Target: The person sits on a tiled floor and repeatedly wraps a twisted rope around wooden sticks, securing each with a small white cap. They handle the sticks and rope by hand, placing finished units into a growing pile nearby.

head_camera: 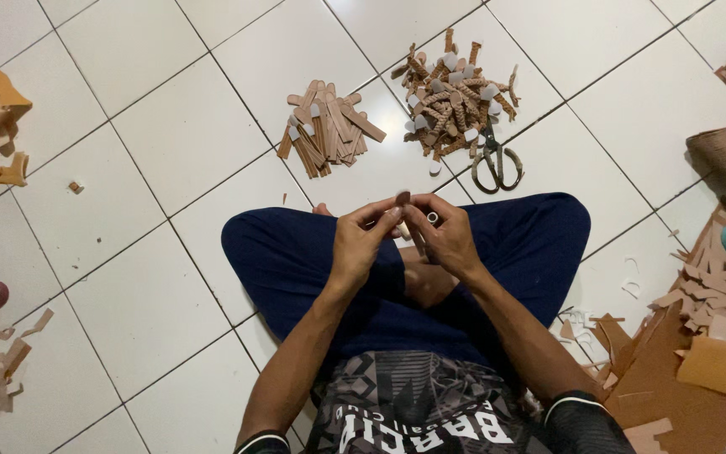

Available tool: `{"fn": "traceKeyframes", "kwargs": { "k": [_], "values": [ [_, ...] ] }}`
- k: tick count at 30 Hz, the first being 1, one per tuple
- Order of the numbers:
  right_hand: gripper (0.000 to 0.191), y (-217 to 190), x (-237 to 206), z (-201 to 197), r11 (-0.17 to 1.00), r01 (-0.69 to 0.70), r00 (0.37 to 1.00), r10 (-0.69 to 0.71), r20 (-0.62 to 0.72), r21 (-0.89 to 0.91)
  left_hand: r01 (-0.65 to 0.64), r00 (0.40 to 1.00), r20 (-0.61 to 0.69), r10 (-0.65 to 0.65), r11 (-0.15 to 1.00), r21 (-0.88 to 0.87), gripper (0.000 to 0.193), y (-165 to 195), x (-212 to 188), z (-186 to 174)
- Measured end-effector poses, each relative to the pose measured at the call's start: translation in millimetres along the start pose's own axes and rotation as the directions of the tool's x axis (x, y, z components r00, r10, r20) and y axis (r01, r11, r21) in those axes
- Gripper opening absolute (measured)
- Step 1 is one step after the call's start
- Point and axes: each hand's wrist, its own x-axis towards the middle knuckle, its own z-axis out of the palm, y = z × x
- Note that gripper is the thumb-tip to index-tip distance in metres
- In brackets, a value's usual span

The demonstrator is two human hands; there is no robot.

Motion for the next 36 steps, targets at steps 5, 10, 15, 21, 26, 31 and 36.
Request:
{"fn": "traceKeyframes", "kwargs": {
  "k": [5,10,15,21,26,31,36],
  "values": [
    [0.022,3,0,-10,0.998,-0.031,1.0,0.03,0.002,0.049,0.007,1.0,0.03,-0.005,0.998,-0.059,0.033,-7,1,-5],
    [0.022,6,3,-8,0.983,-0.102,0.994,0.094,0.061,0.152,0.047,0.995,0.085,-0.046,0.999,-0.012,0.033,-11,0,-9],
    [0.025,1,-3,-3,0.92,-0.334,0.938,0.304,0.166,0.203,0.033,0.999,0.0,-0.033,0.989,-0.145,0.035,-14,2,-6],
    [0.019,-5,0,-13,0.974,0.204,0.977,-0.198,0.075,-0.095,-0.036,0.999,0.022,0.035,0.999,0.027,0.034,-14,0,-3],
    [0.023,-6,2,-12,0.994,0.083,0.997,-0.082,0.014,-0.076,-0.042,0.998,-0.039,0.041,0.998,-0.043,0.033,-14,4,3],
    [0.02,-5,1,-8,0.968,0.206,0.977,-0.211,-0.02,-0.143,0.053,0.998,-0.03,-0.061,0.975,-0.216,0.034,-14,6,4],
    [0.019,0,4,-14,0.983,0.145,0.989,-0.147,-0.01,-0.116,-0.054,0.994,0.092,0.058,0.998,-0.043,0.035,-3,2,-2]
  ]
}}
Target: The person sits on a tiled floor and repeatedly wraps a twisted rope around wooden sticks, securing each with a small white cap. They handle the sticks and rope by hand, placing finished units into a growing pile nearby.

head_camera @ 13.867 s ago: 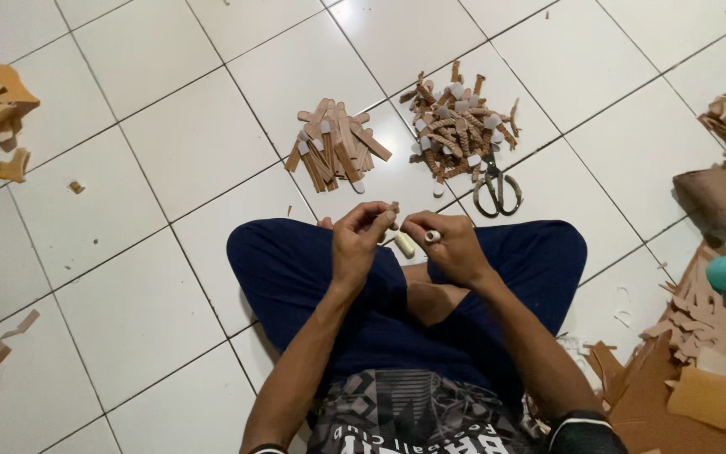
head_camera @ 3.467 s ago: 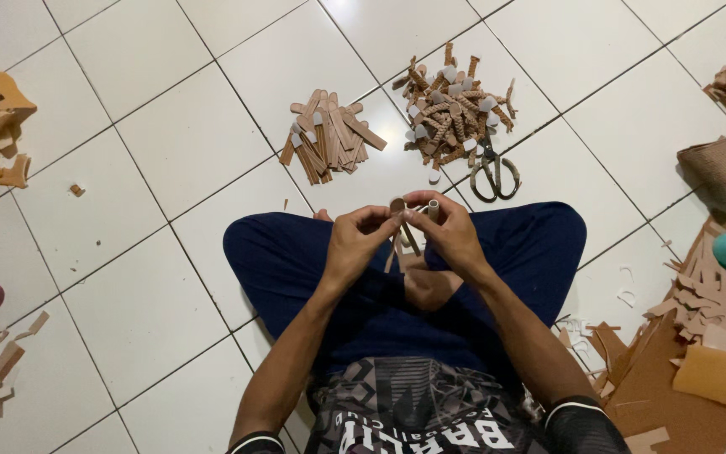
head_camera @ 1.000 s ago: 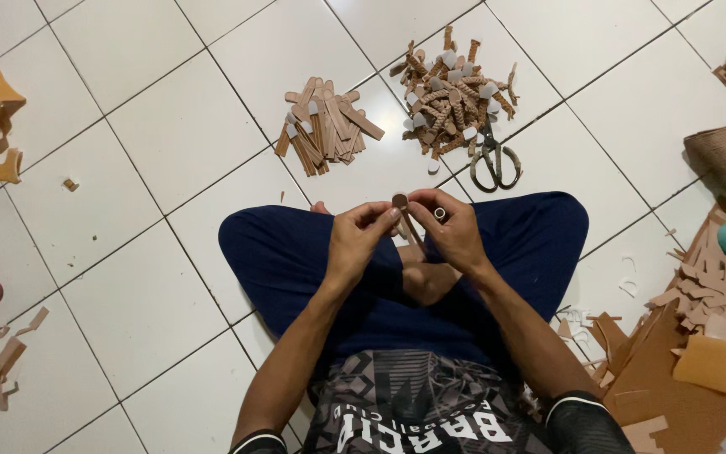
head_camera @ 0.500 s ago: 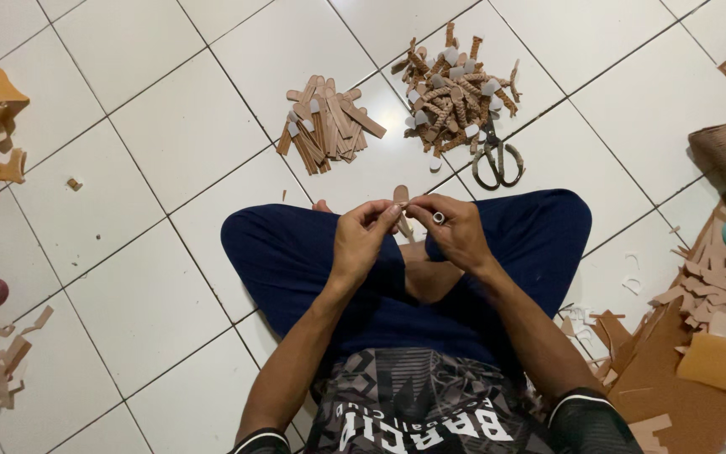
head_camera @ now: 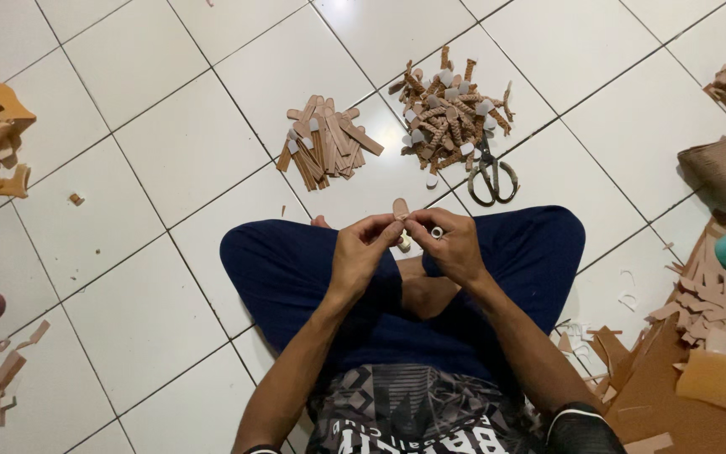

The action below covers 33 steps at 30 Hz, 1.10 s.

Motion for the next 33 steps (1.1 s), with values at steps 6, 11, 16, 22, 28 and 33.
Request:
{"fn": "traceKeyframes", "kwargs": {
  "k": [6,11,16,22,28,33],
  "values": [
    [0.02,-2,3,-4,1.0,-0.017,0.997,0.016,0.078,0.007,-0.02,1.0,0.018,0.017,0.976,0.218,0.028,21,-3,-5],
    [0.021,-16,7,-8,0.994,-0.106,0.987,0.102,0.125,0.019,-0.07,0.991,-0.083,0.109,0.924,0.375,0.027,27,-3,0],
    [0.021,-18,11,-13,0.996,-0.064,0.99,0.071,0.124,-0.054,-0.12,0.987,-0.039,0.155,0.879,0.462,0.026,32,-4,-6],
    [0.024,3,12,0,0.957,-0.277,0.935,0.247,0.253,0.091,-0.257,0.92,-0.09,0.382,0.759,0.599,0.022,21,-6,8],
    [0.024,6,3,20,0.814,-0.453,0.889,0.443,0.114,0.365,-0.005,0.983,-0.175,0.06,0.954,0.299,0.027,6,4,10],
    [0.024,7,-4,26,0.836,-0.359,0.922,0.386,0.02,0.415,0.021,0.999,-0.029,-0.017,0.986,0.163,0.031,4,8,-4]
  ]
}}
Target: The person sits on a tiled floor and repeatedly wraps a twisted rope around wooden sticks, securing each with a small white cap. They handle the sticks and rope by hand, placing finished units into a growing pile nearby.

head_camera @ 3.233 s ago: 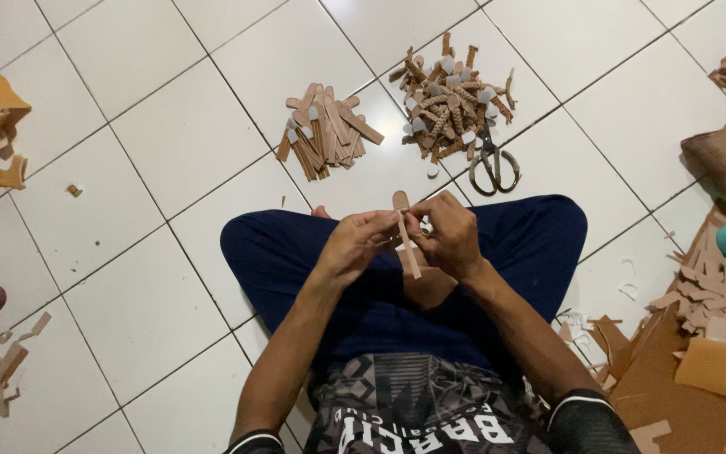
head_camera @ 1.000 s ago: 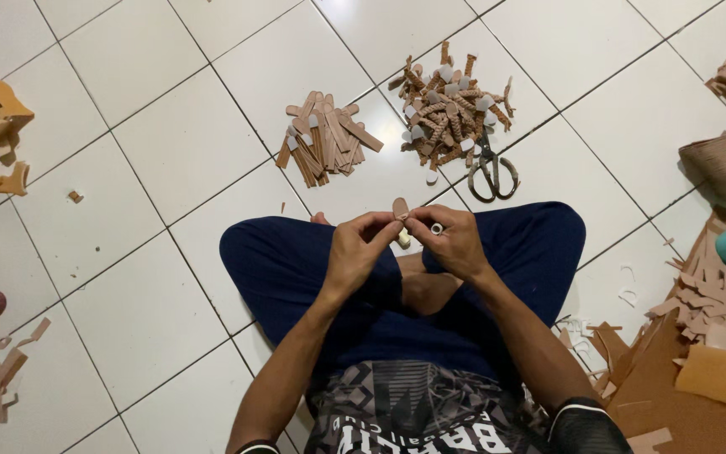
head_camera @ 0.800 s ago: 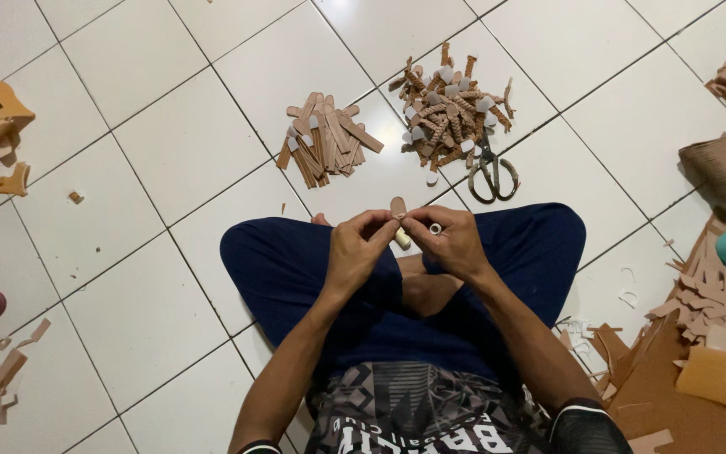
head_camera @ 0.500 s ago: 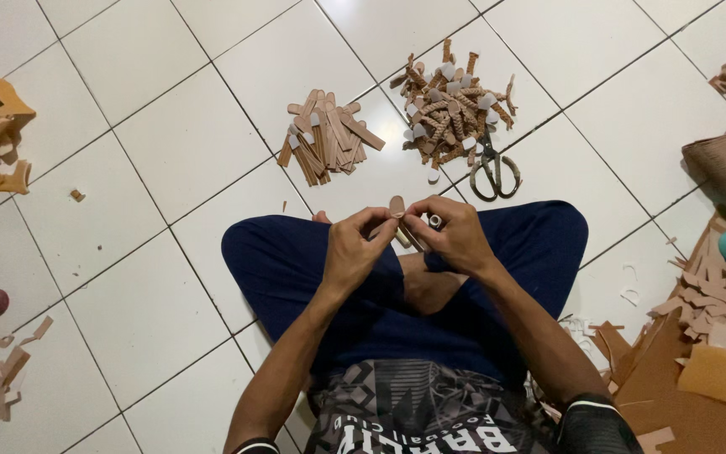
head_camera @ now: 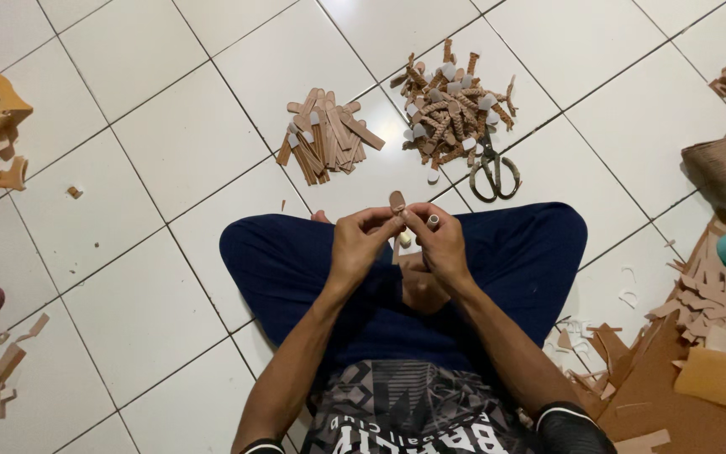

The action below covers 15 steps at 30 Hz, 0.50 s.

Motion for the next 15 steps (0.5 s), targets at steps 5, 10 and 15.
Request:
{"fn": "traceKeyframes", "kwargs": {
  "k": [5,10,15],
  "values": [
    [0.028,-4,6,-17,1.0,0.012,0.99,-0.012,0.14,0.004,-0.015,0.999,0.037,0.007,0.974,0.226,0.027,5,-4,-13],
    [0.025,-35,26,-47,0.63,0.295,0.899,-0.438,-0.014,-0.718,-0.063,0.996,-0.038,0.077,0.958,0.281,0.025,17,-7,-26],
    [0.026,-30,18,-39,0.9,0.231,0.963,-0.156,0.221,-0.37,-0.022,0.998,0.056,0.009,0.97,0.244,0.024,22,-12,-16]
  ]
}}
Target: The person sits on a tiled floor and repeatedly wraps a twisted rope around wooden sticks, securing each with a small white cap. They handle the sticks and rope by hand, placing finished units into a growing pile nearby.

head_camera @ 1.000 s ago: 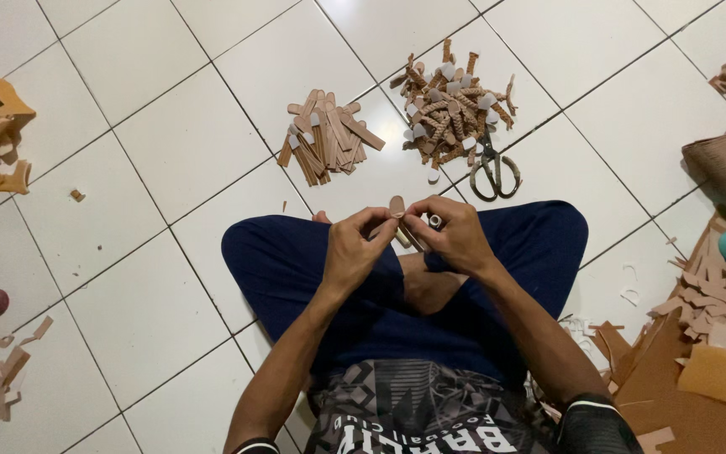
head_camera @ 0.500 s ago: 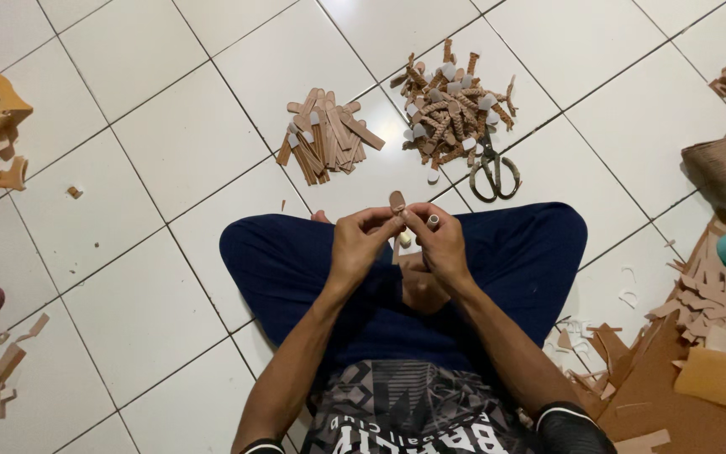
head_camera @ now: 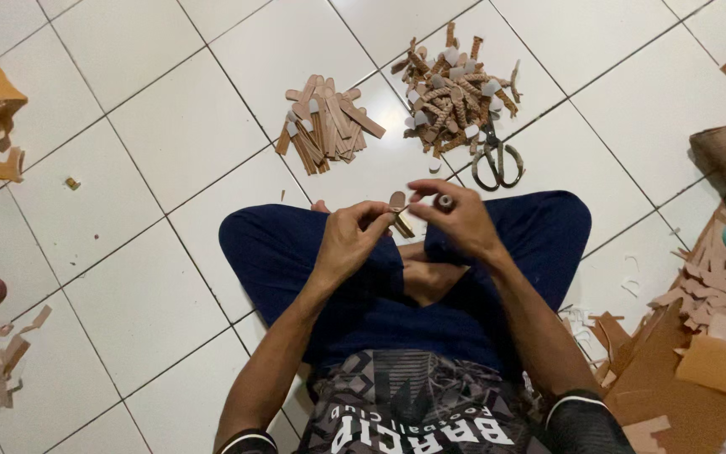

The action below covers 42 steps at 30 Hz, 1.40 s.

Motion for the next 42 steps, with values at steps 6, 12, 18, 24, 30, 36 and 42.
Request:
{"fn": "traceKeyframes", "kwargs": {
  "k": [6,12,18,24,30,36,42],
  "values": [
    [0.026,17,-2,46,0.98,-0.079,0.993,0.094,-0.076,0.183,0.002,0.996,-0.086,-0.003,1.0,-0.008,0.024,-7,-1,16],
    [0.029,21,-7,42,0.983,0.003,0.999,-0.01,0.034,0.183,-0.01,0.988,-0.15,-0.029,0.967,-0.254,0.025,-22,6,19],
    [0.022,21,-11,32,0.866,0.39,0.918,-0.394,0.052,-0.313,0.067,0.986,-0.157,-0.056,0.996,0.062,0.024,-19,4,11],
    [0.021,14,-4,40,0.999,0.048,0.997,-0.049,-0.052,-0.011,-0.004,0.979,-0.202,0.01,1.0,0.031,0.023,-4,6,15],
    [0.021,16,-5,38,0.991,0.128,0.985,-0.13,-0.115,-0.03,-0.147,0.963,-0.177,0.205,0.944,0.296,0.022,11,0,11],
    [0.018,16,-10,37,0.962,0.194,0.97,-0.217,-0.108,-0.194,-0.099,0.984,-0.083,0.155,0.876,0.471,0.023,1,8,1],
    [0.016,19,-15,47,0.916,0.299,0.899,-0.364,-0.243,-0.268,0.191,0.979,0.145,-0.14,0.878,-0.439,0.025,-27,21,7]
  ]
}}
